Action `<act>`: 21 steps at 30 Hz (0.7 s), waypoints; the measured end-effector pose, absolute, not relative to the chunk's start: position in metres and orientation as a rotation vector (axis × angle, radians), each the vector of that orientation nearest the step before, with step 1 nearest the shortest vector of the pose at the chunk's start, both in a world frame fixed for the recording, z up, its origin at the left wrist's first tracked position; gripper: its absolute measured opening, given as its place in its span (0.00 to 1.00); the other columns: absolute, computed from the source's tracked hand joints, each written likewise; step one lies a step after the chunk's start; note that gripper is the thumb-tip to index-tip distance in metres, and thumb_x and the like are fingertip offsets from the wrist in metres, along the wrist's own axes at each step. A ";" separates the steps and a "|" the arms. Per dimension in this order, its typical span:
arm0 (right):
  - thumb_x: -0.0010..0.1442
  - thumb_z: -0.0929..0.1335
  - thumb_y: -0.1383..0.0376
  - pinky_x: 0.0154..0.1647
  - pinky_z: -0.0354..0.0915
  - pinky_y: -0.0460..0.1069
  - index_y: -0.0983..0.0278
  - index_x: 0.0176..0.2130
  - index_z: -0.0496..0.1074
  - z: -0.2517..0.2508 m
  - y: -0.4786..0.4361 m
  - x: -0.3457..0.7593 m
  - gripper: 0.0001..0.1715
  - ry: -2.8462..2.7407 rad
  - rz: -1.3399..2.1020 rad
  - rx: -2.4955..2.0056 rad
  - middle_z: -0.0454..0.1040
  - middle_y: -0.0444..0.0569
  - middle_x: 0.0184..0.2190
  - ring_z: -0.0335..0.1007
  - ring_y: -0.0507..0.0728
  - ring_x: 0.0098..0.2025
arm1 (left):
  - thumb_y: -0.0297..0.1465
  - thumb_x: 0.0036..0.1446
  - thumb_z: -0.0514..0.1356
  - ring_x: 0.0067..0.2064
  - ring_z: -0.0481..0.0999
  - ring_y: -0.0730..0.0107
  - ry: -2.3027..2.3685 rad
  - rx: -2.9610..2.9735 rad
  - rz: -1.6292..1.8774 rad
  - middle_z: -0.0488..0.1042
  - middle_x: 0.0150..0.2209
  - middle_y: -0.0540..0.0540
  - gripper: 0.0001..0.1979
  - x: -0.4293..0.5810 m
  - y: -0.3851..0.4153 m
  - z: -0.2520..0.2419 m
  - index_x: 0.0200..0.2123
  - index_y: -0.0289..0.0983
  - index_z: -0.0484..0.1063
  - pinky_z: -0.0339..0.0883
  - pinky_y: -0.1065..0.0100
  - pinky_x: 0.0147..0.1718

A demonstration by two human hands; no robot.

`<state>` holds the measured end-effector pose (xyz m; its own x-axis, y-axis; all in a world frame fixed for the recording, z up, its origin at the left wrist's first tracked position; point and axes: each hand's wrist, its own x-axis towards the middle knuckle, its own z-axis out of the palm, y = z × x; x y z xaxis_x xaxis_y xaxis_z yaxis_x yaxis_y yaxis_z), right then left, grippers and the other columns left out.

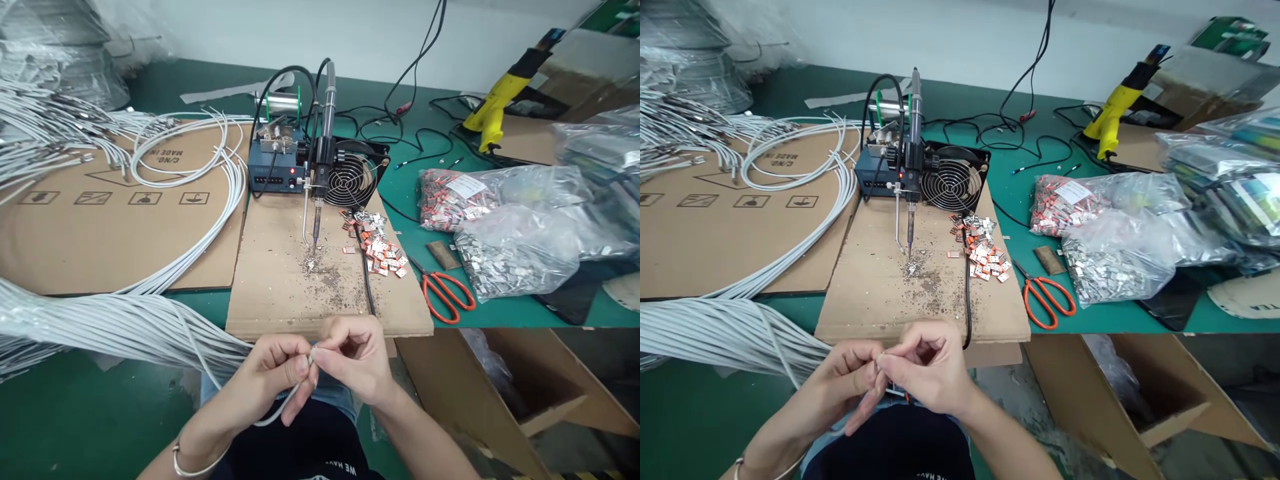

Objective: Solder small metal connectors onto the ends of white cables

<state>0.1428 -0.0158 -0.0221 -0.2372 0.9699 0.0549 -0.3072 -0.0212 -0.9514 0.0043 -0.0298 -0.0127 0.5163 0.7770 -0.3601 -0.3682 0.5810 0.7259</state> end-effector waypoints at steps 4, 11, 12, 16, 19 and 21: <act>0.50 0.71 0.56 0.15 0.53 0.44 0.62 0.19 0.64 -0.030 -0.018 0.134 0.18 -1.046 1.527 -0.819 0.64 0.41 0.14 0.58 0.49 0.15 | 0.41 0.46 0.66 0.10 0.59 0.84 0.748 0.605 0.796 0.67 0.12 0.53 0.17 0.006 -0.032 -0.012 0.19 0.34 0.69 0.46 0.81 0.08; 0.46 0.75 0.66 0.17 0.49 0.41 0.63 0.41 0.72 0.001 0.001 0.171 0.20 -1.697 1.668 -0.929 0.68 0.41 0.26 0.51 0.45 0.19 | 0.39 0.46 0.66 0.09 0.60 0.83 0.788 0.617 0.773 0.68 0.12 0.52 0.16 -0.001 -0.035 -0.007 0.19 0.33 0.71 0.47 0.81 0.07; 0.47 0.74 0.66 0.17 0.49 0.41 0.64 0.39 0.73 0.006 0.002 0.173 0.16 -1.766 1.619 -0.936 0.67 0.41 0.25 0.52 0.45 0.19 | 0.40 0.46 0.66 0.09 0.60 0.83 0.793 0.627 0.761 0.68 0.12 0.52 0.16 -0.001 -0.035 -0.007 0.19 0.33 0.71 0.47 0.81 0.07; 0.51 0.71 0.68 0.17 0.50 0.41 0.68 0.25 0.73 0.017 0.006 0.175 0.05 -1.888 1.458 -0.920 0.63 0.39 0.18 0.53 0.45 0.19 | 0.41 0.47 0.65 0.09 0.60 0.84 0.804 0.676 0.720 0.67 0.12 0.53 0.17 0.001 -0.034 -0.008 0.20 0.32 0.71 0.50 0.83 0.08; 0.48 0.72 0.70 0.18 0.50 0.41 0.68 0.22 0.72 0.018 0.007 0.174 0.06 -1.946 1.423 -0.859 0.63 0.39 0.16 0.55 0.45 0.19 | 0.38 0.48 0.65 0.10 0.61 0.85 0.787 0.661 0.701 0.68 0.12 0.52 0.15 0.001 -0.034 -0.008 0.21 0.31 0.72 0.51 0.84 0.08; 0.48 0.71 0.71 0.17 0.49 0.42 0.68 0.20 0.71 0.014 0.004 0.171 0.08 -1.877 1.410 -0.816 0.62 0.39 0.14 0.54 0.45 0.18 | 0.36 0.48 0.66 0.10 0.61 0.85 0.736 0.614 0.722 0.68 0.12 0.51 0.14 0.002 -0.034 -0.009 0.21 0.31 0.73 0.51 0.85 0.08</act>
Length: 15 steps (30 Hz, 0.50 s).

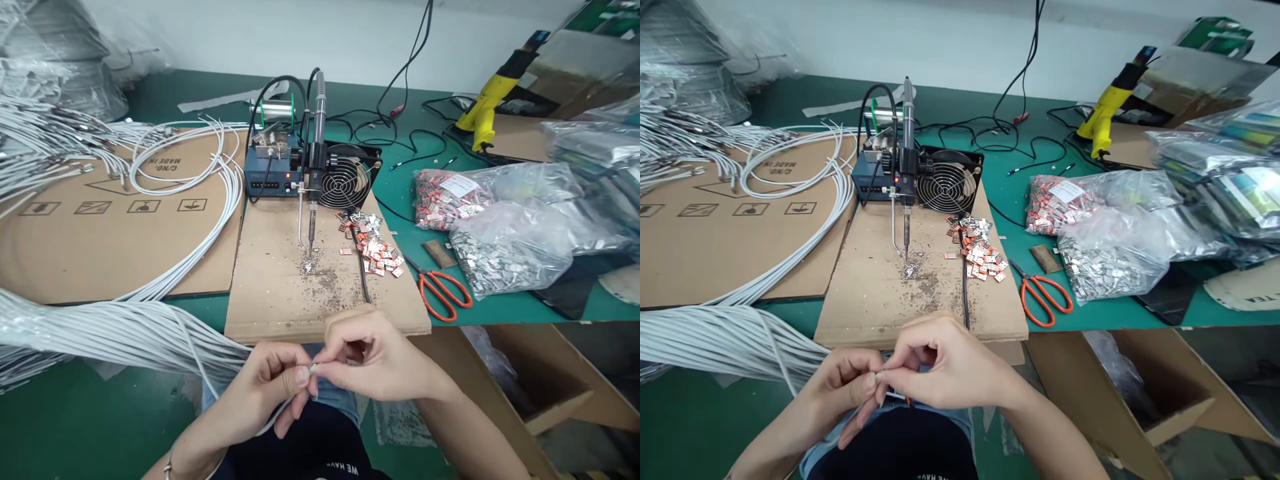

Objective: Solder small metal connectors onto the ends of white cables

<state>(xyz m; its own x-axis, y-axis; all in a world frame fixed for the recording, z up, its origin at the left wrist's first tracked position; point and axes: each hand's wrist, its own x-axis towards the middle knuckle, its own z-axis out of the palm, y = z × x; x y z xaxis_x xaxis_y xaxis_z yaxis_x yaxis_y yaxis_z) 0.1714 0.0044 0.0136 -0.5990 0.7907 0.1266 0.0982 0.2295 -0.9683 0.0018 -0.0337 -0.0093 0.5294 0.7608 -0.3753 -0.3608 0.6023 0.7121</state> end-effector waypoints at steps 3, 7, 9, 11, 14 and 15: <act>0.49 0.70 0.71 0.15 0.45 0.43 0.67 0.19 0.71 0.002 -0.004 0.161 0.09 -1.641 1.315 -0.828 0.60 0.39 0.13 0.49 0.45 0.15 | 0.37 0.47 0.66 0.08 0.59 0.86 0.666 0.545 0.783 0.68 0.11 0.52 0.14 0.005 -0.033 -0.013 0.19 0.32 0.71 0.48 0.84 0.06; 0.49 0.71 0.69 0.14 0.48 0.43 0.65 0.19 0.69 -0.012 -0.011 0.143 0.10 -1.308 1.255 -0.806 0.61 0.39 0.13 0.52 0.46 0.15 | 0.38 0.47 0.66 0.08 0.58 0.86 0.632 0.495 0.850 0.67 0.11 0.54 0.15 0.012 -0.034 -0.016 0.19 0.34 0.69 0.48 0.85 0.06; 0.50 0.71 0.65 0.12 0.48 0.42 0.64 0.18 0.66 -0.015 -0.006 0.142 0.14 -1.165 1.289 -0.755 0.60 0.39 0.13 0.51 0.46 0.13 | 0.37 0.48 0.65 0.08 0.58 0.86 0.625 0.487 0.851 0.67 0.12 0.53 0.14 0.013 -0.036 -0.017 0.20 0.34 0.70 0.47 0.85 0.06; 0.53 0.69 0.61 0.11 0.46 0.41 0.63 0.18 0.62 -0.014 0.002 0.151 0.18 -1.071 1.264 -0.734 0.55 0.36 0.12 0.44 0.45 0.12 | 0.36 0.49 0.65 0.08 0.59 0.86 0.606 0.486 0.833 0.68 0.12 0.53 0.13 0.010 -0.038 -0.018 0.21 0.33 0.72 0.47 0.85 0.06; 0.55 0.68 0.63 0.14 0.49 0.42 0.62 0.21 0.64 -0.007 0.011 0.182 0.14 -1.036 1.156 -0.791 0.54 0.36 0.14 0.46 0.46 0.14 | 0.36 0.51 0.64 0.09 0.62 0.83 0.613 0.536 0.840 0.72 0.14 0.51 0.11 0.003 -0.039 -0.021 0.23 0.34 0.74 0.51 0.84 0.07; 0.53 0.69 0.66 0.16 0.52 0.43 0.62 0.23 0.68 -0.004 0.012 0.195 0.08 -1.091 1.094 -0.870 0.59 0.38 0.16 0.52 0.47 0.16 | 0.36 0.51 0.64 0.10 0.65 0.83 0.653 0.574 0.869 0.73 0.15 0.50 0.10 0.002 -0.039 -0.021 0.24 0.34 0.75 0.54 0.83 0.09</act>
